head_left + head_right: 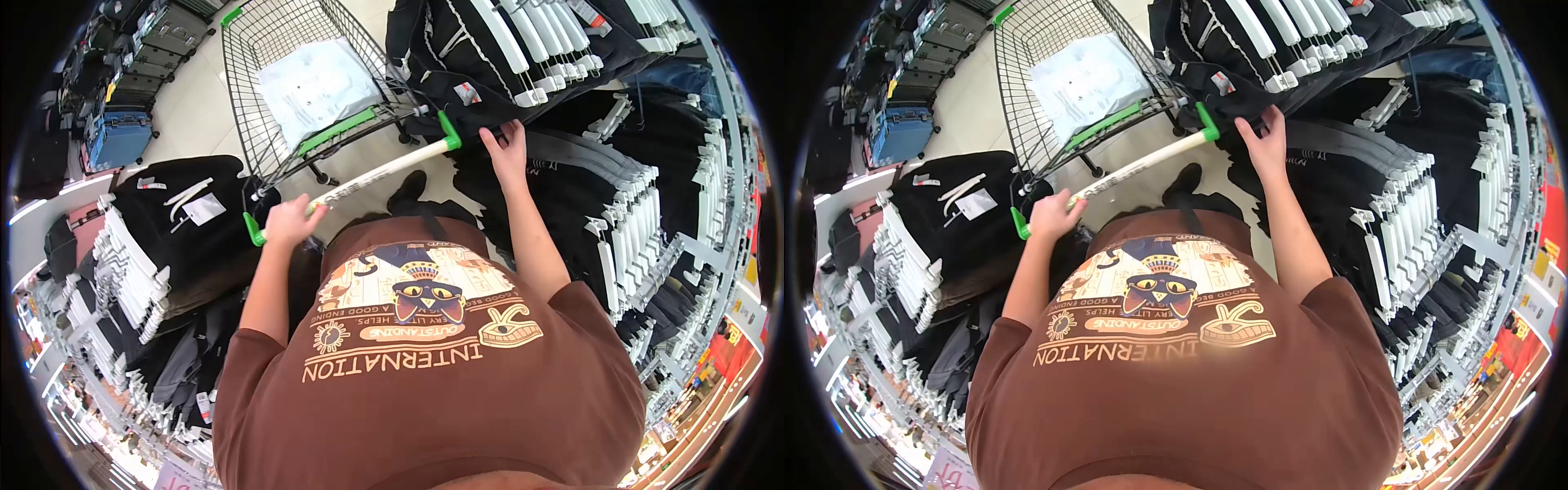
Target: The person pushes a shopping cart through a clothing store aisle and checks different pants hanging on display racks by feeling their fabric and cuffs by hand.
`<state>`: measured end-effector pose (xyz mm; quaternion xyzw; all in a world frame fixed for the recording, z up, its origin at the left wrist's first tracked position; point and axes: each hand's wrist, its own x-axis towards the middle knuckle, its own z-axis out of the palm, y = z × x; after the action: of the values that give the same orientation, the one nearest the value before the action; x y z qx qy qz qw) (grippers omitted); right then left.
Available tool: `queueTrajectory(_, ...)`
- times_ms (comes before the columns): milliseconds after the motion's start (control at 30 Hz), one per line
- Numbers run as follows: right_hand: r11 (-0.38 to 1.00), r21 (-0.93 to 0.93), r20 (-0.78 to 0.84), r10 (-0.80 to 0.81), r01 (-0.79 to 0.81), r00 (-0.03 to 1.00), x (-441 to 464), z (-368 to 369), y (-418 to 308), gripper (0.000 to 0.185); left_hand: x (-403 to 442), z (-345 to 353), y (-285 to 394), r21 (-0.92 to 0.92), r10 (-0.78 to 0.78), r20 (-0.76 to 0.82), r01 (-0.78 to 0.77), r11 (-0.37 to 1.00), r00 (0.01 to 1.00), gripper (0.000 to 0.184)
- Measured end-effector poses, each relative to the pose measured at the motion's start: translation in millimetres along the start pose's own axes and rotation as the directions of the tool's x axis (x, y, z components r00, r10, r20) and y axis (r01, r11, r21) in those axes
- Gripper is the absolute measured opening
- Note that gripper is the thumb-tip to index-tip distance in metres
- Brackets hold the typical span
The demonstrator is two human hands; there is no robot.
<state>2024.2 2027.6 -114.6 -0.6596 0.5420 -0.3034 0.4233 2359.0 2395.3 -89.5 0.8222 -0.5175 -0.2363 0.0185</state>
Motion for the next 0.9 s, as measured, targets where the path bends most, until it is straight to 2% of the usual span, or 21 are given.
queueTrajectory(33,0.996,0.089,0.037,0.009,-0.012,0.999,7.5,7.1,-6.1,0.073,4.8,-12.5,-10.4,-0.005,0.007,0.021,-0.006,1.000,1.000,0.055)
queueTrajectory(100,0.963,0.266,0.109,0.013,-0.042,0.994,20.9,23.3,-18.3,0.072,18.1,-32.3,-23.7,0.057,-0.136,0.112,0.130,0.990,0.984,0.058)
queueTrajectory(133,0.981,0.193,0.017,-0.007,0.004,1.000,23.1,31.3,-20.5,0.049,25.8,-36.0,-24.8,0.028,-0.088,0.082,0.086,0.996,0.993,0.059)
queueTrajectory(233,0.998,0.058,-0.140,-0.015,0.024,0.990,21.1,39.4,-20.2,0.026,61.3,-42.5,4.1,0.029,-0.001,0.085,-0.001,1.000,0.996,0.065)
queueTrajectory(300,0.994,-0.074,-0.250,0.060,-0.081,0.966,15.1,42.7,-36.3,0.016,88.6,-47.5,-2.1,0.107,-0.024,0.174,0.005,0.994,0.984,0.069)
queueTrajectory(367,0.991,-0.007,-0.329,0.127,-0.137,0.936,10.0,45.6,-32.3,0.020,100.5,-60.2,-5.7,0.139,-0.060,0.186,0.034,0.990,0.981,0.072)
queueTrajectory(467,0.993,-0.091,-0.433,0.024,-0.070,0.901,-5.8,44.9,-40.3,0.025,120.7,-66.8,-12.5,0.090,-0.035,0.159,0.021,0.996,0.987,0.077)
queueTrajectory(600,0.943,-0.244,-0.508,0.073,-0.224,0.858,-28.7,51.7,-62.1,0.027,155.1,-78.8,-20.0,0.022,0.010,0.095,-0.013,1.000,0.995,0.075)
queueTrajectory(700,0.933,-0.224,-0.581,0.104,-0.281,0.807,-39.0,52.8,-60.5,0.027,174.0,-87.7,-28.4,-0.034,0.025,0.080,-0.022,0.999,0.996,0.073)
queueTrajectory(733,0.964,-0.164,-0.602,0.072,-0.211,0.795,-42.9,54.1,-58.7,0.025,179.4,-91.0,-30.4,-0.043,0.028,0.093,-0.024,0.999,0.995,0.072)
queueTrajectory(833,0.978,-0.066,-0.712,0.094,-0.199,0.696,-55.3,69.5,-55.6,0.025,199.9,-100.1,-37.6,-0.056,0.036,0.113,-0.030,0.998,0.993,0.072)
queueTrajectory(867,0.998,0.004,-0.700,0.045,-0.059,0.713,-62.8,79.1,-55.2,0.029,204.2,-102.0,-39.8,-0.051,0.040,0.119,-0.034,0.998,0.992,0.072)
queueTrajectory(900,0.999,-0.018,-0.646,-0.039,0.036,0.763,-64.6,88.0,-52.1,0.038,208.3,-104.4,-43.2,-0.050,0.042,0.106,-0.037,0.998,0.993,0.071)
